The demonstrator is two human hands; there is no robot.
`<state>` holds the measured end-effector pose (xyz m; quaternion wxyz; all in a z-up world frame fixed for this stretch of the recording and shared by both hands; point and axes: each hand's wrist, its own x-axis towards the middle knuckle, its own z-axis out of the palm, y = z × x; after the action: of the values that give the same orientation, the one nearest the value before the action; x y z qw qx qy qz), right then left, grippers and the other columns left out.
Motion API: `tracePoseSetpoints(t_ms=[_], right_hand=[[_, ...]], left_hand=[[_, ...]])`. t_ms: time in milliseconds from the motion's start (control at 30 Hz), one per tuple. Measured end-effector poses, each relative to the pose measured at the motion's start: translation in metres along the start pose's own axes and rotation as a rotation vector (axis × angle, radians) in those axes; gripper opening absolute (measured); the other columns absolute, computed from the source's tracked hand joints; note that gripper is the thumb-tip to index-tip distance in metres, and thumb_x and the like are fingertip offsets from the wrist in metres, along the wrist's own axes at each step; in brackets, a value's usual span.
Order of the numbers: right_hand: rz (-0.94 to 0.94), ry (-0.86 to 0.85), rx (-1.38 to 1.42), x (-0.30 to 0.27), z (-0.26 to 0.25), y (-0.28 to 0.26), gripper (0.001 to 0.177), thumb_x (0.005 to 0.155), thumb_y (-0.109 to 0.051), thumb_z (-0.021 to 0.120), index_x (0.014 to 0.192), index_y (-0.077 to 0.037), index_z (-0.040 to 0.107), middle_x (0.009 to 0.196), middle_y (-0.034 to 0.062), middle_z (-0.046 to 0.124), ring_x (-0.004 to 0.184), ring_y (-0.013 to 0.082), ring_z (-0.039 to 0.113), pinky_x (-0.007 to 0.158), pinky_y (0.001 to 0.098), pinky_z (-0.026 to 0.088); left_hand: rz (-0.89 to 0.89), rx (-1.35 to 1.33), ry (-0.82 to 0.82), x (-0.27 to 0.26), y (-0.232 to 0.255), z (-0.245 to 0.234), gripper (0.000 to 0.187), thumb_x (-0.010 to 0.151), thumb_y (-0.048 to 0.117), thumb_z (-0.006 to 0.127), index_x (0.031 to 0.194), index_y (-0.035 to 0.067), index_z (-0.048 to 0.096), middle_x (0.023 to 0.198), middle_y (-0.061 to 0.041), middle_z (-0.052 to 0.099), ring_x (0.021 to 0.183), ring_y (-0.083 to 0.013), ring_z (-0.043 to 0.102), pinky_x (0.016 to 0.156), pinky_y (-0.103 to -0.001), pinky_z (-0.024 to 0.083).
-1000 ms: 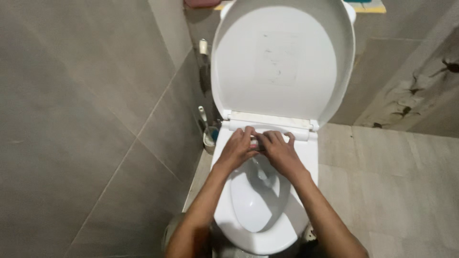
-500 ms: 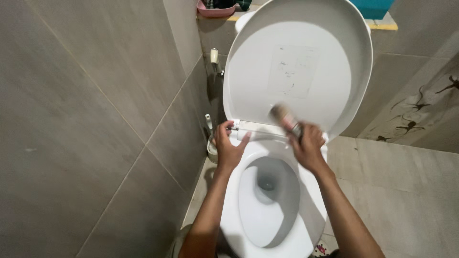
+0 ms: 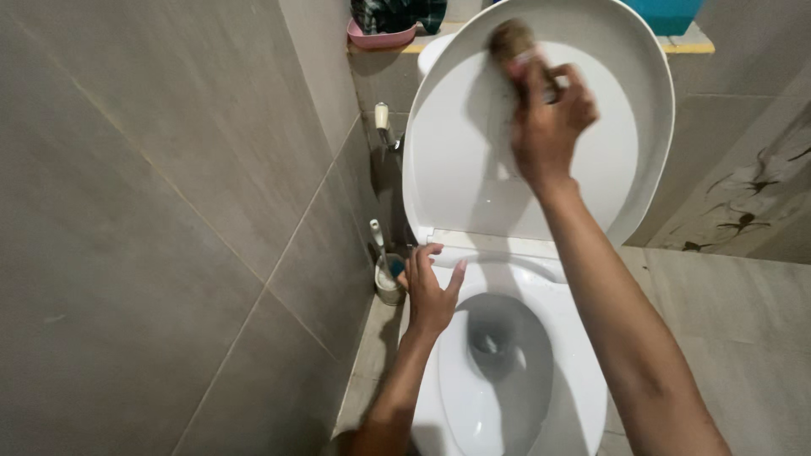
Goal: The person cleans the underside of a toilet lid and the upper rim using a handheld brush and water from a sprayer.
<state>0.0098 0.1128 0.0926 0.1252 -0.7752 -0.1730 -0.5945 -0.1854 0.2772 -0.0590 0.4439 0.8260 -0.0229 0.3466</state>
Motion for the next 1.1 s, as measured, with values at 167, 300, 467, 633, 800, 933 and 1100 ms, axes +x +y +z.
tracePoseSetpoints(t_ms=[167, 300, 467, 633, 800, 933, 1100], right_hand=[[-0.285, -0.121, -0.002, -0.019, -0.003, -0.025, 0.063, 0.1, -0.012, 0.065, 0.161, -0.019, 0.05, 0.136, 0.0139, 0.045, 0.119, 0.0307, 0.041, 0.1, 0.0448, 0.028], [-0.394, -0.196, -0.05, -0.063, -0.01, -0.019, 0.065, 0.097, -0.009, 0.06, 0.16, -0.02, 0.05, 0.134, 0.014, 0.049, 0.115, 0.0282, 0.042, 0.097, 0.0416, 0.029], [-0.267, -0.232, 0.048, -0.103, -0.01, 0.016, 0.064, 0.099, -0.006, 0.061, 0.159, -0.023, 0.043, 0.134, 0.0165, 0.047, 0.123, 0.03, 0.043, 0.099, 0.045, 0.029], [0.058, -0.135, 0.011, -0.077, -0.006, 0.062, 0.076, 0.1, -0.01, 0.071, 0.165, -0.012, 0.032, 0.139, 0.0222, 0.036, 0.127, 0.034, 0.034, 0.103, 0.0485, 0.027], [0.095, 0.017, 0.027, -0.006, 0.017, 0.06, 0.087, 0.082, 0.004, 0.06, 0.164, -0.015, 0.038, 0.151, 0.0152, 0.036, 0.138, 0.0313, 0.036, 0.113, 0.0482, 0.028], [-0.131, -0.021, -0.065, 0.013, 0.018, 0.016, 0.068, 0.097, -0.003, 0.065, 0.159, -0.027, 0.049, 0.147, 0.0138, 0.041, 0.131, 0.0293, 0.038, 0.103, 0.0442, 0.029], [-0.34, -0.164, 0.092, -0.037, -0.014, -0.024, 0.055, 0.104, -0.015, 0.059, 0.157, -0.027, 0.054, 0.139, 0.0126, 0.047, 0.119, 0.0302, 0.041, 0.097, 0.0435, 0.03]], left_hand=[[0.049, 0.062, -0.036, -0.001, 0.005, 0.006, 0.05, 0.094, 0.034, 0.072, 0.13, 0.007, 0.052, 0.125, -0.008, 0.058, 0.123, -0.0253, 0.051, 0.104, -0.047, 0.025], [0.048, 0.074, -0.062, -0.003, 0.004, 0.008, 0.05, 0.095, 0.036, 0.071, 0.131, 0.007, 0.052, 0.126, -0.009, 0.057, 0.124, -0.0253, 0.05, 0.104, -0.047, 0.025], [0.058, 0.137, -0.092, -0.007, 0.008, 0.007, 0.053, 0.093, 0.038, 0.073, 0.131, 0.006, 0.053, 0.127, -0.011, 0.056, 0.123, -0.0276, 0.049, 0.103, -0.048, 0.027], [0.059, 0.121, -0.147, -0.009, 0.024, 0.007, 0.055, 0.093, 0.037, 0.073, 0.132, 0.005, 0.052, 0.128, -0.012, 0.054, 0.122, -0.0287, 0.048, 0.103, -0.05, 0.026], [0.057, 0.118, -0.159, -0.012, 0.028, 0.014, 0.054, 0.094, 0.038, 0.072, 0.132, 0.005, 0.051, 0.129, -0.011, 0.054, 0.123, -0.0276, 0.048, 0.103, -0.051, 0.026], [0.056, 0.122, -0.19, -0.015, 0.019, 0.015, 0.053, 0.094, 0.037, 0.071, 0.132, 0.006, 0.052, 0.128, -0.011, 0.054, 0.124, -0.0272, 0.048, 0.102, -0.05, 0.026], [0.047, 0.107, -0.124, -0.007, 0.009, 0.015, 0.054, 0.095, 0.037, 0.07, 0.133, 0.005, 0.05, 0.129, -0.011, 0.054, 0.124, -0.0278, 0.047, 0.102, -0.049, 0.026]])
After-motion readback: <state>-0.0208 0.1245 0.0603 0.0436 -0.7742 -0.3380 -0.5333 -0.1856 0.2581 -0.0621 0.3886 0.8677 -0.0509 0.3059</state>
